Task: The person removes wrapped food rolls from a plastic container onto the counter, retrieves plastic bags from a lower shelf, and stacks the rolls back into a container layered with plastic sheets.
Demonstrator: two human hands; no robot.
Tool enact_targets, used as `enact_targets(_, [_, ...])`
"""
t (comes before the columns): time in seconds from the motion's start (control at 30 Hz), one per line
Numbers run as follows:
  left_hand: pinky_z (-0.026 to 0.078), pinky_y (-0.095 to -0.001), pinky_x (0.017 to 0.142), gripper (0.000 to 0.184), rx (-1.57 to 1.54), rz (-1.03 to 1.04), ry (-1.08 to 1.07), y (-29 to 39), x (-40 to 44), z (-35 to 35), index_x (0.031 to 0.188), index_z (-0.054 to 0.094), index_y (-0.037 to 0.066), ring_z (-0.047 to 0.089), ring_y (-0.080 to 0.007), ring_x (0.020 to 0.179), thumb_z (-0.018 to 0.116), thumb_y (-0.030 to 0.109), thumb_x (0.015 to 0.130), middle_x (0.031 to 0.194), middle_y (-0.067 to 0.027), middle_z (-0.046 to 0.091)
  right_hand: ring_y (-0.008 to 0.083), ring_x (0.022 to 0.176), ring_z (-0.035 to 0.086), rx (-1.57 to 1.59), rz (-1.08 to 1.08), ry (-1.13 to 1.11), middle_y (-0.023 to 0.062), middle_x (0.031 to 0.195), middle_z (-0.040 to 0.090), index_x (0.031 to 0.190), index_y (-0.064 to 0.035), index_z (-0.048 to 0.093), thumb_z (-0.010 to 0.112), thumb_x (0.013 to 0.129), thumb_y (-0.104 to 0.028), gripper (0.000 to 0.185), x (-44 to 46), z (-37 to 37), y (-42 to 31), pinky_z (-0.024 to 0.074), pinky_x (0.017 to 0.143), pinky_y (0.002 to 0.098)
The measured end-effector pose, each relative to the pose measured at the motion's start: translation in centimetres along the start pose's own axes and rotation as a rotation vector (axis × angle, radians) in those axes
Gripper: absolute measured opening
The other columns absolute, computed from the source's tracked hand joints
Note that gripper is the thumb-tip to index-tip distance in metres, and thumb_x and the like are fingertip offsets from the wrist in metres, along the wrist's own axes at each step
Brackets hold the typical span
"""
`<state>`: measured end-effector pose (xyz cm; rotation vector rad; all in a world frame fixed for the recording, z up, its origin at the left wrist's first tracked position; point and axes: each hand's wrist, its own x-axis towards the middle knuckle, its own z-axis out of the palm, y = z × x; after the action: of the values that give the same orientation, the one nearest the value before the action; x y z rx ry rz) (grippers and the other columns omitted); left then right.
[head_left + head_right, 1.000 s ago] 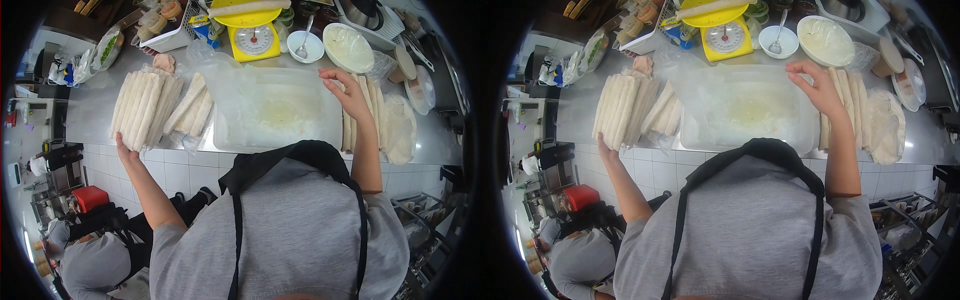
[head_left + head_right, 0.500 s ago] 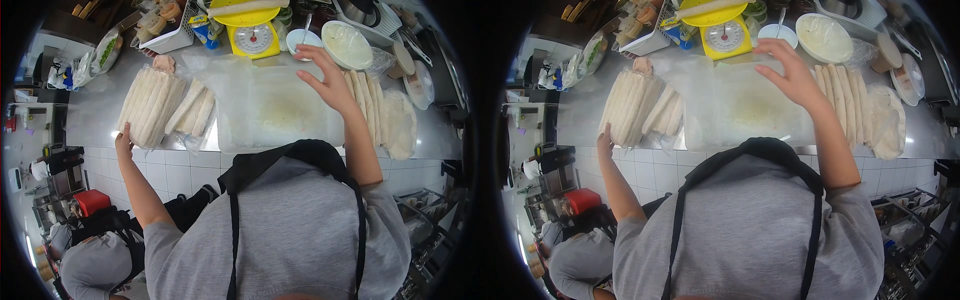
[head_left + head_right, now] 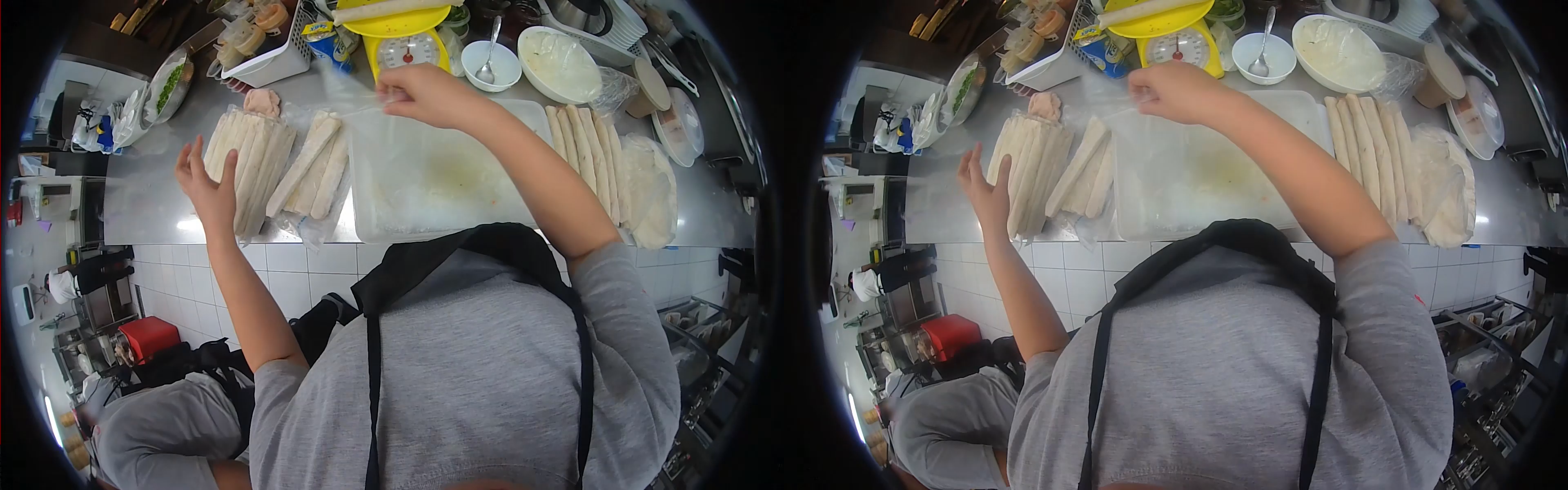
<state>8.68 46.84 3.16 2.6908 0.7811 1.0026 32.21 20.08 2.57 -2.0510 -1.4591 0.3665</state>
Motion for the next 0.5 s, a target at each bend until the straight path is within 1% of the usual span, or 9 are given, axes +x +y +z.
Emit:
enact_targets(0.07, [0.032,-0.0410,0.100,0.054,-0.069,0.025,-0.029,3.4,0.1,0.0,0.126,0.050,0.009,0.035,-0.0334,0.122,0.070,0.027,0.079,0.129,-0.0177,0.038,0.0198,0.067,0.056,0.067,-0.113,0.265,0.0069,0.069,0.055,0.102,-0.0069,0.051,0.067,0.076,-0.016,0.031,-3.1,-0.4,1.5,0.0437,0.062,0.0326])
enact_targets(0.13, [0.032,-0.0383,0.100,0.048,-0.251,0.058,-0.063,5.8,-0.3,0.0,0.123,0.052,0.008,0.039,-0.0312,0.120,0.070,0.020,0.079,0.124,-0.0169,0.042,0.0286,0.070,0.059,0.119,0.267,0.213,0.0113,0.071,0.058,0.103,-0.0087,0.051,0.065,0.074,-0.014,0.033,-7.7,-3.5,-0.5,0.0458,0.064,0.0380])
enact_targets(0.23, [0.033,-0.0360,0.099,0.043,-0.411,0.142,-0.164,9.5,-1.2,0.5,0.119,0.055,0.007,0.043,-0.0286,0.117,0.069,0.013,0.079,0.121,-0.0149,0.045,0.0285,0.064,0.057,0.063,0.406,0.272,0.0084,0.063,0.054,0.112,-0.0101,0.047,0.066,0.073,-0.010,0.043,-13.5,-2.7,0.5,0.0448,0.061,0.0390])
enact_targets(0.3, [0.037,-0.0350,0.095,0.037,-0.423,0.213,-0.177,12.2,-2.0,1.2,0.113,0.058,0.006,0.049,-0.0290,0.109,0.068,0.009,0.077,0.113,-0.0141,0.052,0.0273,0.069,0.058,-0.005,0.595,0.250,0.0122,0.080,0.059,0.126,-0.0131,0.039,0.069,0.069,-0.007,0.064,-16.2,-1.9,0.2,0.0465,0.066,0.0392])
enact_targets(0.33, [0.040,-0.0343,0.090,0.033,-0.468,0.255,-0.273,13.2,-2.4,1.6,0.109,0.058,0.006,0.052,-0.0279,0.103,0.067,0.008,0.077,0.108,-0.0132,0.054,0.0273,0.069,0.058,-0.008,0.604,0.254,0.0122,0.080,0.059,0.126,-0.0131,0.039,0.069,0.069,-0.007,0.064,-16.9,-1.7,-0.4,0.0465,0.066,0.0392])
enact_targets(0.4, [0.043,-0.0336,0.085,0.029,-0.519,0.306,-0.374,14.6,-3.0,2.3,0.106,0.059,0.005,0.055,-0.0267,0.097,0.066,0.007,0.078,0.103,-0.0123,0.057,0.0218,0.083,0.055,-0.007,0.600,0.403,0.0112,0.101,0.053,0.134,-0.0129,0.035,0.073,0.067,-0.004,0.077,-18.0,-1.5,-1.6,0.0455,0.074,0.0310])
enact_targets(0.43, [0.045,-0.0333,0.080,0.025,-0.539,0.263,-0.526,15.2,-3.3,2.6,0.103,0.059,0.005,0.057,-0.0257,0.093,0.065,0.007,0.078,0.101,-0.0113,0.058,0.0218,0.083,0.055,-0.009,0.608,0.409,0.0112,0.101,0.053,0.134,-0.0129,0.035,0.073,0.067,-0.004,0.077,-18.2,-1.7,-2.2,0.0455,0.074,0.0310])
enact_targets(0.47, [0.046,-0.0330,0.075,0.020,-0.555,0.219,-0.676,15.6,-3.5,2.8,0.099,0.060,0.005,0.058,-0.0246,0.088,0.064,0.008,0.079,0.098,-0.0103,0.059,0.0261,0.092,0.054,-0.074,0.484,0.555,0.0141,0.112,0.050,0.135,-0.0142,0.034,0.073,0.066,-0.003,0.080,-18.1,-2.1,-2.9,0.0442,0.081,0.0340])
enact_targets(0.5, [0.046,-0.0330,0.075,0.020,-0.557,0.222,-0.678,15.8,-3.6,3.1,0.099,0.060,0.005,0.058,-0.0246,0.088,0.064,0.008,0.079,0.098,-0.0103,0.059,0.0282,0.097,0.053,-0.103,0.420,0.628,0.0155,0.117,0.048,0.135,-0.0149,0.034,0.074,0.065,-0.003,0.082,-18.0,-2.9,-3.4,0.0436,0.084,0.0354])
